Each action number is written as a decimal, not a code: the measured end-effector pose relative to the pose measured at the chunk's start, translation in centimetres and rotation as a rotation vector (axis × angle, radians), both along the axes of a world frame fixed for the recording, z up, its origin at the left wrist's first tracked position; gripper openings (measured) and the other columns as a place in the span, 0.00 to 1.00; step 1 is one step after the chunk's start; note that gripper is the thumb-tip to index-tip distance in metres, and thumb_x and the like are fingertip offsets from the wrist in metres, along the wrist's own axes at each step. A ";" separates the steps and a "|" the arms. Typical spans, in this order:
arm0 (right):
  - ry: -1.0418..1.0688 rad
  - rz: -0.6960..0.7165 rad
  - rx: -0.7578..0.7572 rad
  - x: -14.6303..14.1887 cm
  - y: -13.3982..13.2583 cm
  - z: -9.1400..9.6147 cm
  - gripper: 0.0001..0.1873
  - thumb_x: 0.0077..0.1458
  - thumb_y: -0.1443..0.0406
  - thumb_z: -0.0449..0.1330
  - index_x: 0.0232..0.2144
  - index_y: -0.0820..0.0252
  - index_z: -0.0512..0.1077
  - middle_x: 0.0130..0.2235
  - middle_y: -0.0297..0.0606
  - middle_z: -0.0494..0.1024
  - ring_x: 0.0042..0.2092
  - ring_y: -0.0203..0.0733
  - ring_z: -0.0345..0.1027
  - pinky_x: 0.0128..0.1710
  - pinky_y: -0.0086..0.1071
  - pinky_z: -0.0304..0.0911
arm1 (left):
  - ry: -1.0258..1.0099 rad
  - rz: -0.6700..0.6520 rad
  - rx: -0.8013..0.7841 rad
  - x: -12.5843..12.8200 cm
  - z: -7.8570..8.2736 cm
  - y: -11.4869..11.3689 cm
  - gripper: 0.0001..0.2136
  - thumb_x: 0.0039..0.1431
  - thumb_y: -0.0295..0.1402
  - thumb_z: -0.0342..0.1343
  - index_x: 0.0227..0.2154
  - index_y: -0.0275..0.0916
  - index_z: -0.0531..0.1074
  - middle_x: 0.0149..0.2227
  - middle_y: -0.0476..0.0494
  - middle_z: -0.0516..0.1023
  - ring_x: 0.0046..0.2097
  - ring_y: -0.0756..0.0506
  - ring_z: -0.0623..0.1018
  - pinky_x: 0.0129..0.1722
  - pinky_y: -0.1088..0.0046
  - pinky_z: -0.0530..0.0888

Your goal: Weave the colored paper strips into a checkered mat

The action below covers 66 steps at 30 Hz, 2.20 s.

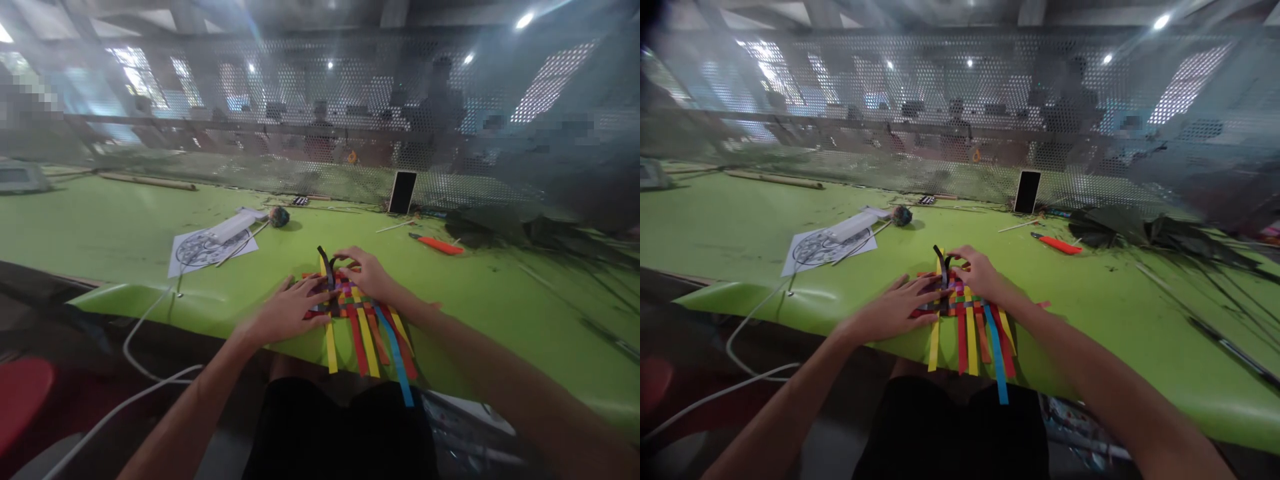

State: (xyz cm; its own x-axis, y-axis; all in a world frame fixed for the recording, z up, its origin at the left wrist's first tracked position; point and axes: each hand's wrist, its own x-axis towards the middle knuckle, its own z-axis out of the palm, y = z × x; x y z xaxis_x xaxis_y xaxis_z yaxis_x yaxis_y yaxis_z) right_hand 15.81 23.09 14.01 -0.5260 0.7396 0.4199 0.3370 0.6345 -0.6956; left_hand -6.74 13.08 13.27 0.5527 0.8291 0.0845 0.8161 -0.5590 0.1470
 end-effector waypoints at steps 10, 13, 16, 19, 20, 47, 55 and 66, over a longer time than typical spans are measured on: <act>-0.183 -0.012 0.204 0.5 -0.5 -0.3 0.17 0.62 0.67 0.59 0.52 0.60 0.74 0.54 0.48 0.75 0.58 0.50 0.66 0.64 0.50 0.59 | 0.002 0.017 -0.001 0.3 0.2 0.0 0.28 0.70 0.59 0.40 0.69 0.60 0.56 0.71 0.43 0.58 0.72 0.35 0.59 0.69 0.43 0.54; -0.193 0.005 0.255 0.4 -1.2 0.0 0.13 0.63 0.68 0.58 0.48 0.58 0.78 0.49 0.46 0.77 0.53 0.49 0.69 0.58 0.47 0.64 | -0.012 -0.007 0.031 0.3 0.4 0.1 0.27 0.69 0.58 0.43 0.68 0.59 0.59 0.70 0.44 0.60 0.71 0.36 0.61 0.69 0.47 0.56; -0.247 0.043 0.261 0.0 -1.7 0.0 0.15 0.63 0.69 0.58 0.49 0.58 0.78 0.47 0.45 0.79 0.49 0.47 0.70 0.54 0.43 0.66 | -0.016 -0.026 0.037 0.3 0.6 0.1 0.27 0.69 0.57 0.45 0.67 0.58 0.61 0.70 0.44 0.61 0.69 0.37 0.63 0.67 0.50 0.59; -0.315 0.086 0.274 -0.2 -1.8 -0.6 0.17 0.62 0.71 0.58 0.51 0.58 0.79 0.47 0.44 0.80 0.48 0.47 0.71 0.53 0.42 0.66 | -0.017 -0.021 0.020 0.4 0.7 0.2 0.26 0.69 0.57 0.45 0.66 0.58 0.62 0.70 0.45 0.62 0.68 0.36 0.65 0.67 0.48 0.60; -0.331 0.096 0.282 -0.3 -1.8 -0.8 0.18 0.62 0.72 0.58 0.51 0.57 0.79 0.47 0.44 0.80 0.49 0.47 0.71 0.53 0.41 0.65 | -0.020 -0.021 0.018 0.4 0.6 0.1 0.26 0.69 0.57 0.45 0.66 0.58 0.62 0.69 0.45 0.62 0.68 0.35 0.65 0.67 0.47 0.60; -0.186 0.105 0.284 -0.2 -2.2 -1.0 0.23 0.53 0.73 0.61 0.53 0.62 0.72 0.48 0.47 0.73 0.52 0.51 0.64 0.58 0.49 0.62 | -0.035 0.024 -0.028 0.3 0.6 0.6 0.34 0.68 0.58 0.46 0.71 0.51 0.51 0.71 0.43 0.60 0.69 0.35 0.62 0.68 0.51 0.58; -0.227 0.133 0.342 -0.4 -2.5 -1.0 0.19 0.54 0.75 0.59 0.48 0.63 0.76 0.46 0.46 0.70 0.51 0.50 0.63 0.55 0.46 0.63 | -0.062 0.030 0.067 0.1 -0.9 0.2 0.34 0.70 0.58 0.43 0.72 0.49 0.50 0.71 0.42 0.59 0.71 0.39 0.59 0.70 0.52 0.53; -0.091 0.044 0.191 -0.2 -2.3 -0.7 0.16 0.57 0.79 0.54 0.37 0.60 0.78 0.37 0.39 0.70 0.41 0.42 0.65 0.45 0.37 0.64 | -0.036 0.091 0.167 0.7 -0.2 -0.9 0.29 0.70 0.52 0.49 0.69 0.47 0.57 0.70 0.45 0.62 0.72 0.38 0.57 0.69 0.49 0.57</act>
